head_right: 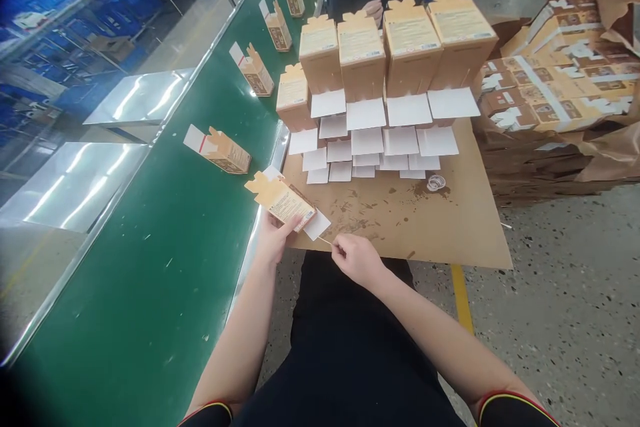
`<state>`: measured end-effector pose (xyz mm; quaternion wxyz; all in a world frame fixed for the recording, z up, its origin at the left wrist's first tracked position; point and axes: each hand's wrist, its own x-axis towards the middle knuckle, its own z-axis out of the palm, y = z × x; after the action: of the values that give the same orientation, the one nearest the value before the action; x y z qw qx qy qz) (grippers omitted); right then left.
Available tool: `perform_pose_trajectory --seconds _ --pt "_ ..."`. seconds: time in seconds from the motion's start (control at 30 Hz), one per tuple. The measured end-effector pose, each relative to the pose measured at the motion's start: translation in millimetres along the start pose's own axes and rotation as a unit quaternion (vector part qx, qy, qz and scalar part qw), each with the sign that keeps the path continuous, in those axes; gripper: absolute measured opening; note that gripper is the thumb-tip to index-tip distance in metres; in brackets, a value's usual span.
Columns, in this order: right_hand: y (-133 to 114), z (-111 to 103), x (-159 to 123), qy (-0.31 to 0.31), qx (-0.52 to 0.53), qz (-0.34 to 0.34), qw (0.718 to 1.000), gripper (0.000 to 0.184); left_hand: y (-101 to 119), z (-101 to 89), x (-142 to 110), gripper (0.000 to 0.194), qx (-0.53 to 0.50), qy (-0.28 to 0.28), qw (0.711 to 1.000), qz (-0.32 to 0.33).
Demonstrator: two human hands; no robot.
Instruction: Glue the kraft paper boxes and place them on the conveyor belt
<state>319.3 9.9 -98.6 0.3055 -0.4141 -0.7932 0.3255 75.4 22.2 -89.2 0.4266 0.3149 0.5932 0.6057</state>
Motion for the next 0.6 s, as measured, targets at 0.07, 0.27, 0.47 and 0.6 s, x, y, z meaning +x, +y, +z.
perform_pose_trajectory --seconds 0.07,0.27,0.47,0.6 --pt "3.2 -3.5 0.1 0.005 -0.01 0.0 1.0 0.025 -0.7 0.3 0.6 0.086 0.001 0.003 1.0 0.002" --pt "10.5 -25.2 0.0 0.094 0.009 0.041 0.995 0.022 4.5 8.5 -18.9 0.087 0.063 -0.012 0.997 0.038" --pt "7.3 -45.5 -11.7 0.16 0.04 0.068 0.984 0.019 0.8 14.1 -46.2 0.088 0.254 0.035 0.963 0.087" --pt "-0.6 -47.3 -19.1 0.172 0.04 0.072 0.982 0.02 -3.4 15.5 -46.5 0.083 0.301 0.039 0.948 0.092"
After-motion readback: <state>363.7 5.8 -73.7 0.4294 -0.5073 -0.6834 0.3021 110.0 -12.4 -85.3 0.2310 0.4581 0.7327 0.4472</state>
